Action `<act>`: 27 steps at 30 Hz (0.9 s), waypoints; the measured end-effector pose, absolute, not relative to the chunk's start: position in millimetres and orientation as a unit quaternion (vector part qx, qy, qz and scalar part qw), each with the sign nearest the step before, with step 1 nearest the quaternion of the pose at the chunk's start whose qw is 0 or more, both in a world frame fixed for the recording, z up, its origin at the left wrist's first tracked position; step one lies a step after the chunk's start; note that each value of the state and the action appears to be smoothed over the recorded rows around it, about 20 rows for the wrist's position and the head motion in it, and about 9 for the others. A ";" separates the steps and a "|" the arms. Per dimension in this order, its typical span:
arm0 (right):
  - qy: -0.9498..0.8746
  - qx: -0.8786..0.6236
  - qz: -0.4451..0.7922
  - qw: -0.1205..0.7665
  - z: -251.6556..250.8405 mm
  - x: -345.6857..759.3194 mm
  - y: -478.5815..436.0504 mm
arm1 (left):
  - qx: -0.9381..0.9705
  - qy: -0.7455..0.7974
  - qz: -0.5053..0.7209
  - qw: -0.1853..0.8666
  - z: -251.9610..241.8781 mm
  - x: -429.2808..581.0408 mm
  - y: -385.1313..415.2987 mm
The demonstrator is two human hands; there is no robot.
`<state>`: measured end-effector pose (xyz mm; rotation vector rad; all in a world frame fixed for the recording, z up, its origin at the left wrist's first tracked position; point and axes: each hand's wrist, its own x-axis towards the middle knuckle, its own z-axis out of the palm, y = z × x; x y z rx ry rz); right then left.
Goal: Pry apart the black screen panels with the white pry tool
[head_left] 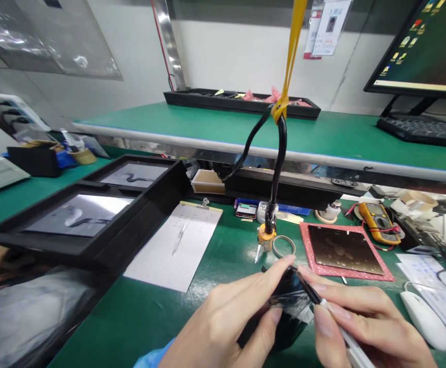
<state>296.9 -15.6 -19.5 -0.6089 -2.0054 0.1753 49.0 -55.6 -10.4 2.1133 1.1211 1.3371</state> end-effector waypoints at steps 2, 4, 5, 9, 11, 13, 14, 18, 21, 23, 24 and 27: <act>-0.825 -0.253 0.078 0.498 -19.5 297.3 -15.0 | 0.753 0.379 0.493 0.214 -12.5 47.5 -54.0; -0.822 -0.249 0.082 0.505 -19.4 297.9 -14.7 | 0.746 0.367 0.508 0.223 -16.6 46.3 -53.8; -0.824 -0.244 0.086 0.504 -19.3 298.3 -14.7 | 0.744 0.365 0.514 0.221 -18.5 46.0 -54.2; -0.830 -0.236 0.099 0.495 -18.1 299.3 -15.6 | 0.742 0.369 0.511 0.227 -22.2 46.9 -55.8; -0.830 -0.238 0.095 0.495 -17.6 299.2 -16.1 | 0.739 0.369 0.513 0.233 -22.3 48.2 -54.9; -0.833 -0.239 0.090 0.490 -17.3 298.7 -15.9 | 0.739 0.373 0.510 0.232 -21.6 49.5 -53.5; -0.836 -0.238 0.088 0.487 -17.2 298.3 -15.4 | 0.741 0.376 0.507 0.228 -20.9 50.1 -52.9; -0.837 -0.238 0.086 0.485 -17.0 297.0 -12.8 | 0.745 0.389 0.498 0.215 -14.3 51.1 -52.0; -0.834 -0.242 0.084 0.489 -16.7 296.3 -12.0 | 0.747 0.411 0.478 0.211 -10.9 50.9 -51.9; -0.832 -0.241 0.079 0.494 -16.3 296.0 -12.5 | 0.750 0.393 0.487 0.214 -11.8 50.4 -51.7; -0.832 -0.240 0.078 0.493 -16.0 295.9 -12.9 | 0.749 0.383 0.494 0.220 -12.9 50.1 -51.7; -0.832 -0.242 0.078 0.493 -15.0 296.0 -13.6 | 0.743 0.374 0.509 0.223 -15.5 49.6 -52.1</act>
